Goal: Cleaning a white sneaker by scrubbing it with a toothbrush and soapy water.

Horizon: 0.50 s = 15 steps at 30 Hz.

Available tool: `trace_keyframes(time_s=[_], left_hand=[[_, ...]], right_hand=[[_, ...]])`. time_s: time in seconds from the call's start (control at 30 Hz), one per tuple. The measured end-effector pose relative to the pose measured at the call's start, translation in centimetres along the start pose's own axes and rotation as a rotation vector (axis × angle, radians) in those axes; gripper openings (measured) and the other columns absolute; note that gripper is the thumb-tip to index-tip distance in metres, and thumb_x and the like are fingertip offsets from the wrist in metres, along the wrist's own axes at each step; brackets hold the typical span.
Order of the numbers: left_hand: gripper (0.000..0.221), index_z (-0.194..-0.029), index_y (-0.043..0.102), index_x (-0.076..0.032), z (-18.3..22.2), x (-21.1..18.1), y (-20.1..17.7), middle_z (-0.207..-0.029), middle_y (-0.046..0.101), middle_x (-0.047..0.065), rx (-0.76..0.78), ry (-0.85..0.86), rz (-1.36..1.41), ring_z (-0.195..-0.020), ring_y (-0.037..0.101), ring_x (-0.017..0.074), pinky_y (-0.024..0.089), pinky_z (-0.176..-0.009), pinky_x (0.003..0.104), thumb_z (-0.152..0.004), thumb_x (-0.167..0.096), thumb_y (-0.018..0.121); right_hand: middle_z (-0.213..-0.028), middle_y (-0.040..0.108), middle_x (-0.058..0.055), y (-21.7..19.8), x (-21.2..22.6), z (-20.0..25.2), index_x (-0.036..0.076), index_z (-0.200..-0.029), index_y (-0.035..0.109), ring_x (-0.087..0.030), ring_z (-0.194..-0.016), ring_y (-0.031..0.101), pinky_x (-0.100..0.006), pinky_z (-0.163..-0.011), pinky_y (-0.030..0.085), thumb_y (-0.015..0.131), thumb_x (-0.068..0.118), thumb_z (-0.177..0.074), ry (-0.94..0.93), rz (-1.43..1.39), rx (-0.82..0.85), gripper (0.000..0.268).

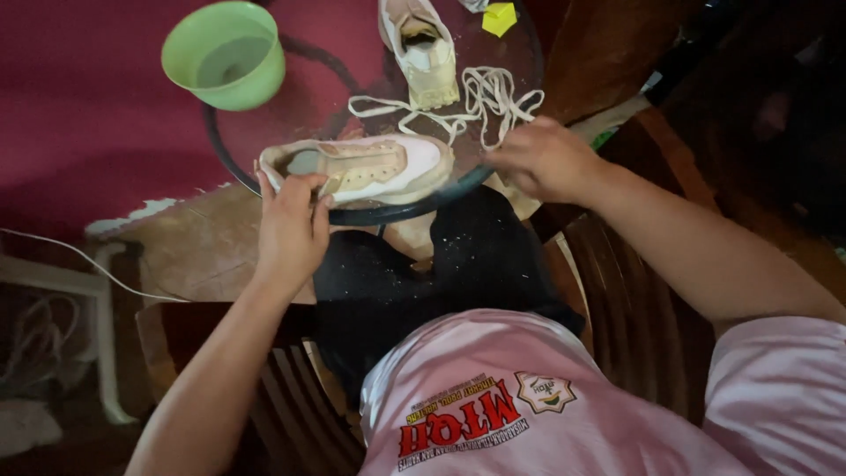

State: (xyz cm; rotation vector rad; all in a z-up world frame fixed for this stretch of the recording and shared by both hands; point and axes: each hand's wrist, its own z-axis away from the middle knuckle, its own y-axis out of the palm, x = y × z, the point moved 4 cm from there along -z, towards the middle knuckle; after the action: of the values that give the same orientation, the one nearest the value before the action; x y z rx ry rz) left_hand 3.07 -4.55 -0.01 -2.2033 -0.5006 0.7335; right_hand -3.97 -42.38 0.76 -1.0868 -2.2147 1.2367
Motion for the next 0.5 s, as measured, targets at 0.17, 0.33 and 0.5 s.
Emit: trace_keyframes(time_s=[0.17,0.33,0.5], left_hand=[[0.02,-0.117,0.061,-0.009,0.9,2.2,-0.4,-0.112,0.069,0.01,-0.022,0.004,0.186,-0.112,0.067,0.0381,0.011,-0.125,0.062,-0.097,-0.008,0.066],[0.015,-0.117,0.055,-0.006,-0.2,0.5,-4.2,-0.114,0.065,0.013,0.122,0.016,0.22,-0.108,0.065,0.0335,0.007,-0.13,0.062,-0.106,-0.013,0.046],[0.012,-0.113,0.064,-0.015,0.5,1.9,-5.1,-0.115,0.069,0.004,0.048,-0.024,0.02,-0.116,0.059,0.0316,0.02,-0.121,0.069,-0.106,-0.019,0.055]], right_hand=[[-0.091,0.06,-0.002,-0.1,-3.9,1.7,0.024,-0.123,0.072,-0.024,-0.088,0.065,-0.041,-0.083,0.049,0.062,0.025,-0.098,-0.004,0.095,-0.031,0.027],[-0.096,0.064,-0.004,-1.0,-3.9,1.5,0.014,-0.127,0.074,-0.024,-0.085,0.064,-0.04,-0.087,0.044,0.065,0.013,-0.105,0.094,0.004,-0.066,0.024],[-0.098,0.07,-0.013,-0.3,-1.1,-0.1,0.003,-0.126,0.074,-0.024,-0.08,0.065,-0.039,-0.071,0.057,0.059,0.008,-0.104,0.229,-0.281,-0.024,0.027]])
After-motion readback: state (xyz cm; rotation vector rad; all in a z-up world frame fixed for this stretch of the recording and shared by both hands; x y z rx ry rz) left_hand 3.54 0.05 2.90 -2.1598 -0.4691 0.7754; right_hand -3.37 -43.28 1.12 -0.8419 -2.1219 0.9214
